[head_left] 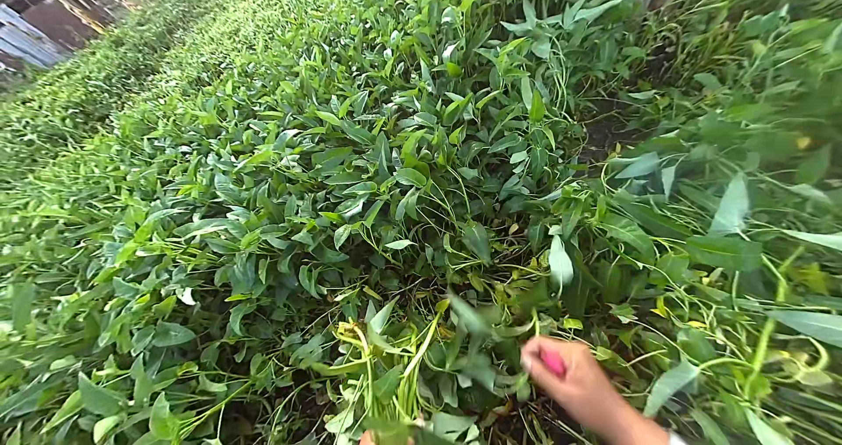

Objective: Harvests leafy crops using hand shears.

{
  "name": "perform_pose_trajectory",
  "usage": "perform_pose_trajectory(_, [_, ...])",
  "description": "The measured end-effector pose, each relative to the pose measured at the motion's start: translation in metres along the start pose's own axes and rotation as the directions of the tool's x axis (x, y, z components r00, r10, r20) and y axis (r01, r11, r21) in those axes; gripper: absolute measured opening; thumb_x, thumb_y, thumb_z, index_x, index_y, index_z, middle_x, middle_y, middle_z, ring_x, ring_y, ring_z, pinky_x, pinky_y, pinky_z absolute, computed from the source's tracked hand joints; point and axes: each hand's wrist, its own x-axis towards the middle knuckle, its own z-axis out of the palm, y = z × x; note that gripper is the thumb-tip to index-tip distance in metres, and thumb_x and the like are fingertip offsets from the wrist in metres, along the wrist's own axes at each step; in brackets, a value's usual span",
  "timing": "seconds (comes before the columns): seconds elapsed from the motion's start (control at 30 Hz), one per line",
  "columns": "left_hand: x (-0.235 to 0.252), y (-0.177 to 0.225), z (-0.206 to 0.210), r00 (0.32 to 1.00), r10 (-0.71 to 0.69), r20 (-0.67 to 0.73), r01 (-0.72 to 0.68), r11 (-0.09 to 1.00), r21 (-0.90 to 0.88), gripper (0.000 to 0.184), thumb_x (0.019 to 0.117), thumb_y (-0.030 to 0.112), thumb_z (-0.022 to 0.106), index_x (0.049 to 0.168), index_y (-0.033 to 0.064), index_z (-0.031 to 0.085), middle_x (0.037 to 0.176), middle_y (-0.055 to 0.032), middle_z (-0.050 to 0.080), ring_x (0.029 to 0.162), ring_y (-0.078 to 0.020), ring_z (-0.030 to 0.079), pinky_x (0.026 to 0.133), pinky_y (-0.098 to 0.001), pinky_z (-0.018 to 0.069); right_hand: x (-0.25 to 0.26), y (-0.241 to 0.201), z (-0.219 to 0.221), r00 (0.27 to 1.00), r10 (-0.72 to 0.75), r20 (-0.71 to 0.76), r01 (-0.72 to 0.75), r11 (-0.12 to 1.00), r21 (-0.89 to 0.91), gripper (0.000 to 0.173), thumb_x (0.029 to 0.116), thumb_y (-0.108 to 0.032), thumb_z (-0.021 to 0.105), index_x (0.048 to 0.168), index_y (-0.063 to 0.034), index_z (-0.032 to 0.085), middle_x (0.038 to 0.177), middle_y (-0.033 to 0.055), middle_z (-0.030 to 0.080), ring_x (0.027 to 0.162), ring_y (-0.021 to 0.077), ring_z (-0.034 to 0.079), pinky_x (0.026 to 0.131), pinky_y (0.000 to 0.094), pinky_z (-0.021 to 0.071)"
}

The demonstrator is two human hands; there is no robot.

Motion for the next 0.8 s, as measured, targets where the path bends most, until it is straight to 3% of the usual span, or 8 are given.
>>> perform_pose_trajectory(0.13, [0.009, 0.012, 0.03, 0.985, -0.083, -0.148, 0.094, 0.993, 0.07, 0.032, 0.0805, -0.004, 0.079, 0.107, -0.0081, 0.061, 0.085, -0.0069, 0.07, 0.078, -0.0079, 0.068, 0.078, -0.0291, 0.0589, -0.049, -0.007, 0.031, 0.965, -0.103, 0.241, 0.117, 0.992, -0.047, 0.022, 0.0924, -0.01, 0.068, 0.111, 0.0008, 0.073, 0.078, 0.0159, 0.071, 0.066, 0.0282, 0.069, 0.065, 0.0505, 0.058])
perform_pose_trajectory(0.23, [0.01, 0.016, 0.032, 0.978, -0.052, -0.201, 0.071, 0.993, 0.091, 0.034, 0.0769, -0.008, 0.079, 0.105, -0.0071, 0.061, 0.084, -0.0062, 0.07, 0.076, -0.006, 0.067, 0.075, -0.0264, 0.0585, -0.055, -0.008, 0.038, 0.973, -0.054, 0.222, 0.067, 0.996, -0.051, 0.024, 0.0939, -0.015, 0.069, 0.113, -0.0012, 0.072, 0.084, 0.0155, 0.073, 0.072, 0.0272, 0.071, 0.069, 0.0495, 0.0595])
perform_pose_trajectory(0.33, [0.001, 0.032, 0.013, 0.979, 0.01, -0.205, 0.006, 0.997, 0.077, 0.032, 0.0822, -0.006, 0.075, 0.11, -0.0079, 0.059, 0.087, -0.0046, 0.07, 0.079, -0.0044, 0.067, 0.078, -0.0256, 0.0586, -0.055, -0.003, 0.037, 0.989, 0.144, -0.017, -0.144, 0.99, 0.005, 0.025, 0.0938, -0.025, 0.073, 0.103, -0.002, 0.074, 0.078, 0.0106, 0.07, 0.065, 0.02, 0.066, 0.064, 0.0426, 0.0573])
perform_pose_trajectory(0.43, [-0.011, 0.045, -0.016, 0.978, 0.063, -0.198, -0.045, 0.994, 0.097, 0.029, 0.0862, 0.001, 0.074, 0.111, -0.0053, 0.059, 0.087, -0.0003, 0.071, 0.08, -0.0031, 0.068, 0.079, -0.0256, 0.0593, -0.053, 0.016, 0.019, 0.861, 0.419, -0.288, -0.39, 0.908, 0.153, 0.023, 0.0887, -0.019, 0.076, 0.104, -0.002, 0.07, 0.079, 0.0089, 0.068, 0.055, 0.0182, 0.061, 0.052, 0.0399, 0.0549])
perform_pose_trajectory(0.5, [-0.014, 0.047, -0.035, 0.975, 0.121, -0.187, -0.095, 0.985, 0.141, 0.028, 0.0853, -0.001, 0.073, 0.11, -0.0036, 0.059, 0.086, 0.0022, 0.071, 0.081, -0.0014, 0.069, 0.079, -0.0241, 0.0599, -0.054, 0.025, -0.002, 0.813, 0.432, -0.392, -0.363, 0.901, 0.24, 0.029, 0.0873, -0.011, 0.073, 0.113, -0.0003, 0.064, 0.089, 0.0081, 0.069, 0.061, 0.0151, 0.061, 0.053, 0.0349, 0.0531])
perform_pose_trajectory(0.57, [-0.018, 0.049, -0.045, 0.973, 0.157, -0.169, -0.125, 0.974, 0.187, 0.027, 0.0833, -0.006, 0.072, 0.106, -0.0006, 0.057, 0.084, 0.0063, 0.069, 0.08, 0.0029, 0.067, 0.078, -0.02, 0.0584, -0.054, 0.022, -0.021, 0.78, 0.46, -0.424, -0.319, 0.875, 0.364, 0.027, 0.0886, -0.007, 0.071, 0.113, -0.001, 0.062, 0.09, 0.0051, 0.069, 0.057, 0.0095, 0.057, 0.048, 0.0269, 0.0477])
perform_pose_trajectory(0.7, [-0.024, 0.057, -0.019, 0.984, 0.142, -0.108, -0.12, 0.975, 0.188, 0.028, 0.0769, -0.011, 0.068, 0.097, 0.0047, 0.056, 0.077, 0.0121, 0.066, 0.074, 0.007, 0.064, 0.074, -0.0178, 0.0567, -0.042, 0.001, -0.024, 0.749, 0.57, -0.338, -0.355, 0.775, 0.522, 0.018, 0.097, -0.007, 0.063, 0.114, -0.0015, 0.064, 0.087, 0.0036, 0.068, 0.049, 0.006, 0.051, 0.043, 0.0213, 0.0437])
perform_pose_trajectory(0.8, [-0.021, 0.049, 0.001, 0.989, 0.13, -0.074, -0.118, 0.982, 0.151, 0.027, 0.0771, -0.012, 0.069, 0.098, 0.0029, 0.059, 0.077, 0.0098, 0.069, 0.074, 0.0055, 0.065, 0.074, -0.0183, 0.0574, -0.017, -0.009, -0.004, 0.75, 0.661, -0.028, -0.504, 0.598, 0.623, 0.034, 0.1071, -0.014, 0.052, 0.14, -0.0064, 0.056, 0.122, 0.0101, 0.067, 0.066, 0.0116, 0.065, 0.049, 0.0231, 0.0483])
